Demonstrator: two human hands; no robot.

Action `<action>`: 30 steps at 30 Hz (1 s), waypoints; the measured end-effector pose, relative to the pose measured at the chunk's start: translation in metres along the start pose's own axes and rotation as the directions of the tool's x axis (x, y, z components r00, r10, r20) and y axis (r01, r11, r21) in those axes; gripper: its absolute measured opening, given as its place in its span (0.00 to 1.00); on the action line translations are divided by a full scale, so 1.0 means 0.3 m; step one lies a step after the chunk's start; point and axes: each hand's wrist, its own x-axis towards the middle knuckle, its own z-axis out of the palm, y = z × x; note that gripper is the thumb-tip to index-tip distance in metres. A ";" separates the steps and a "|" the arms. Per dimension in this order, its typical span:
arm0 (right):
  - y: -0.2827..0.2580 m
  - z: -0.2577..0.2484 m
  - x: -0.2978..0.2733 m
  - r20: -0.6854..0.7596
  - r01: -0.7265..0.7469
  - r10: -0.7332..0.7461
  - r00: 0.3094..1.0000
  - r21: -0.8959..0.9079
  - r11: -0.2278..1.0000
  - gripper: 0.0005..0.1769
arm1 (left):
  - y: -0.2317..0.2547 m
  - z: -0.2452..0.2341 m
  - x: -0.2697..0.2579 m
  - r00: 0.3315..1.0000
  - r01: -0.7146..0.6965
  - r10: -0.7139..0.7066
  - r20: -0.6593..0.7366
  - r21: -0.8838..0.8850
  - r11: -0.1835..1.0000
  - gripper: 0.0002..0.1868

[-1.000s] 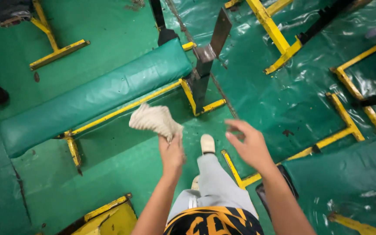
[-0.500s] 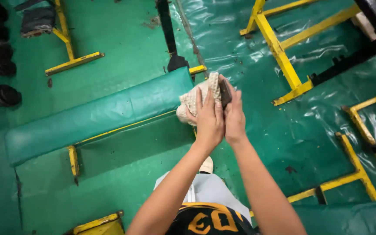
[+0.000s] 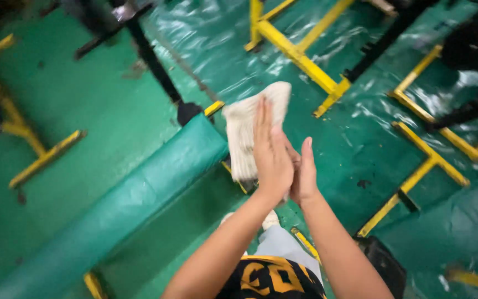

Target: Clean the benches and workout stations in a gym using a cloth and spray bottle.

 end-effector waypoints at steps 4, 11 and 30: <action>0.079 -0.047 -0.012 -0.180 0.120 -0.125 0.976 -0.036 0.992 0.58 | -0.040 -0.057 -0.080 0.979 -0.161 0.141 0.147 0.138 0.977 0.29; 0.171 -0.025 -0.027 -0.124 0.401 -0.395 0.910 0.023 0.916 0.41 | 0.017 -0.158 -0.038 0.876 -0.386 0.286 0.388 0.209 0.899 0.24; 0.267 0.000 0.062 -0.421 0.516 -0.407 0.810 0.183 0.837 0.33 | 0.077 -0.191 0.206 0.919 -0.315 0.330 0.214 -0.105 0.943 0.06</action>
